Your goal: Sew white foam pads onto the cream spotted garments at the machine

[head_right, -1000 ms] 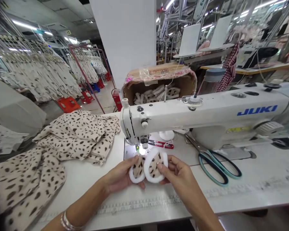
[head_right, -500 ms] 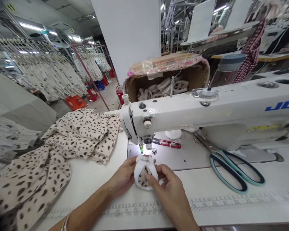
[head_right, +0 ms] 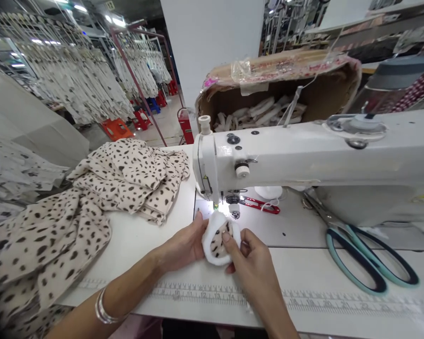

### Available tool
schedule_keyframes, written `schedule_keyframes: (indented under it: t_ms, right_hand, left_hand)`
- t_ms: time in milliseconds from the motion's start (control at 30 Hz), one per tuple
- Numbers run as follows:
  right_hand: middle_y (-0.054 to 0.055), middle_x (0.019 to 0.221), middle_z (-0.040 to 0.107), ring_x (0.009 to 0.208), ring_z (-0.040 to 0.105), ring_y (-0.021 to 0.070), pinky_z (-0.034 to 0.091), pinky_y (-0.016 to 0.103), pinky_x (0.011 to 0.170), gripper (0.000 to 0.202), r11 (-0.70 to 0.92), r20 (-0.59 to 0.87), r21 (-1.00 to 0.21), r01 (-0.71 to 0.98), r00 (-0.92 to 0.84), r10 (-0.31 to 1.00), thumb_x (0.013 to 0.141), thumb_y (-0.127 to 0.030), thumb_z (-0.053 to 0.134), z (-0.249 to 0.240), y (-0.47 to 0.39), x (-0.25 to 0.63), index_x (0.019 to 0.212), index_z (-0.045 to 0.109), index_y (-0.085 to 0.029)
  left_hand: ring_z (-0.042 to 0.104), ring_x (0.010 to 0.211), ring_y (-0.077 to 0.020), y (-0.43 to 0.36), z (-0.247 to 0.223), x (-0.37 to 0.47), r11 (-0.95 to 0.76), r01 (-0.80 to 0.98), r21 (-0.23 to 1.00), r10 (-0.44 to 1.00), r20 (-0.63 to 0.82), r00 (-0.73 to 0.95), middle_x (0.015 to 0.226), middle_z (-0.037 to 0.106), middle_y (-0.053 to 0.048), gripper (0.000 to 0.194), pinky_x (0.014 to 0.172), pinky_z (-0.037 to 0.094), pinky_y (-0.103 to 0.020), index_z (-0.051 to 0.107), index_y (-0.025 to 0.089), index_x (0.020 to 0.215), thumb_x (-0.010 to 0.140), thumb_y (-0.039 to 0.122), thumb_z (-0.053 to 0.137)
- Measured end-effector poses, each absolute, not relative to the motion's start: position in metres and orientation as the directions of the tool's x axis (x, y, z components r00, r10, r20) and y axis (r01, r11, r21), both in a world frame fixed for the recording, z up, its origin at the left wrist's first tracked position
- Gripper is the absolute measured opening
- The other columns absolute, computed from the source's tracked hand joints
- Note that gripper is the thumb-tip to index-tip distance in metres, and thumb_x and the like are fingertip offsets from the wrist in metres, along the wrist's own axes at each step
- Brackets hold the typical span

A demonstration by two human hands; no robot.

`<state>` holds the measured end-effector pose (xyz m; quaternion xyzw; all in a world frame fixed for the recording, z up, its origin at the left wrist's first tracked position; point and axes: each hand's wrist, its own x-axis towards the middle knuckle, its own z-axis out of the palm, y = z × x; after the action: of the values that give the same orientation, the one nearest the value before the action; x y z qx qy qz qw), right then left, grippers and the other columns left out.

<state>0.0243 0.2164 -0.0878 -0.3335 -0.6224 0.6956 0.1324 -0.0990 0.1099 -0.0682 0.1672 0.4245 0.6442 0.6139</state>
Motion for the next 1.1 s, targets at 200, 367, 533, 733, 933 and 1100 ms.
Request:
schedule_keyframes:
  t_ms: [200,367,533,733,933,1100]
  right_hand:
    - [-0.004,0.056,0.045,0.051,0.046,0.0129,0.044,0.025,0.047,0.046,-0.054,-0.262,-0.954,0.294,-0.737,0.623,0.078,-0.067,0.061,-0.091,0.211,0.021,0.071,0.051,-0.023]
    - [-0.001,0.073,0.053,0.061,0.052,0.0157,0.046,0.026,0.051,0.048,0.071,-0.144,-0.95,0.304,-0.627,0.766,0.077,-0.066,0.063,-0.086,0.207,0.032,0.097,0.052,-0.024]
    - [0.007,0.096,0.063,0.086,0.062,0.0216,0.053,0.028,0.069,0.051,0.022,-0.083,-0.991,0.135,-0.722,0.687,0.082,-0.062,0.059,-0.088,0.207,0.049,0.116,0.055,-0.024]
    - [0.006,0.093,0.066,0.081,0.062,0.0205,0.052,0.027,0.069,0.039,-0.125,-0.13,-0.99,0.062,-0.739,0.661,0.078,-0.054,0.068,-0.095,0.229,0.046,0.101,0.064,-0.023]
    - [0.004,0.085,0.064,0.071,0.058,0.0176,0.049,0.026,0.06,0.031,-0.037,-0.031,-0.999,0.013,-0.835,0.549,0.075,-0.048,0.071,-0.083,0.254,0.051,0.091,0.066,-0.022]
    - [0.004,0.086,0.066,0.068,0.058,0.0171,0.049,0.027,0.057,0.031,0.116,-0.065,-0.984,0.136,-0.877,0.475,0.082,-0.044,0.061,-0.08,0.254,0.037,0.103,0.068,-0.022]
  left_hand:
    - [0.058,0.098,-0.0225,0.103,-0.071,-0.091,0.086,-0.336,0.938,0.944,-0.185,-0.274,0.104,0.06,-0.009,0.059,0.09,0.045,-0.034,0.052,0.016,0.127,0.083,0.05,0.069]
    - [0.058,0.109,-0.0287,0.1,-0.076,-0.078,0.061,0.09,0.994,0.885,-0.012,-0.465,0.123,0.059,-0.015,0.05,0.096,0.045,-0.039,0.042,0.013,0.142,0.098,0.036,0.044]
    - [0.018,0.147,-0.0289,0.097,-0.083,-0.067,-0.018,0.506,0.863,0.918,0.214,-0.333,0.157,0.025,-0.015,0.055,0.119,0.015,-0.047,0.03,0.008,0.149,0.095,0.01,0.035]
    - [0.016,0.148,-0.0297,0.094,-0.067,-0.074,0.045,0.3,0.953,0.969,0.031,-0.244,0.16,0.019,-0.011,0.075,0.12,0.017,-0.048,0.024,0.018,0.153,0.087,0.019,0.059]
    - [0.057,0.117,-0.0361,0.111,-0.051,-0.094,0.271,-0.465,0.843,0.922,-0.366,-0.127,0.13,0.057,-0.021,0.078,0.1,0.044,-0.052,0.051,0.014,0.133,0.07,0.05,0.08]
    - [0.071,0.087,-0.0332,0.118,-0.071,-0.085,0.25,-0.715,0.653,0.954,-0.292,0.066,0.101,0.069,-0.019,0.06,0.084,0.052,-0.057,0.058,0.01,0.12,0.074,0.042,0.078]
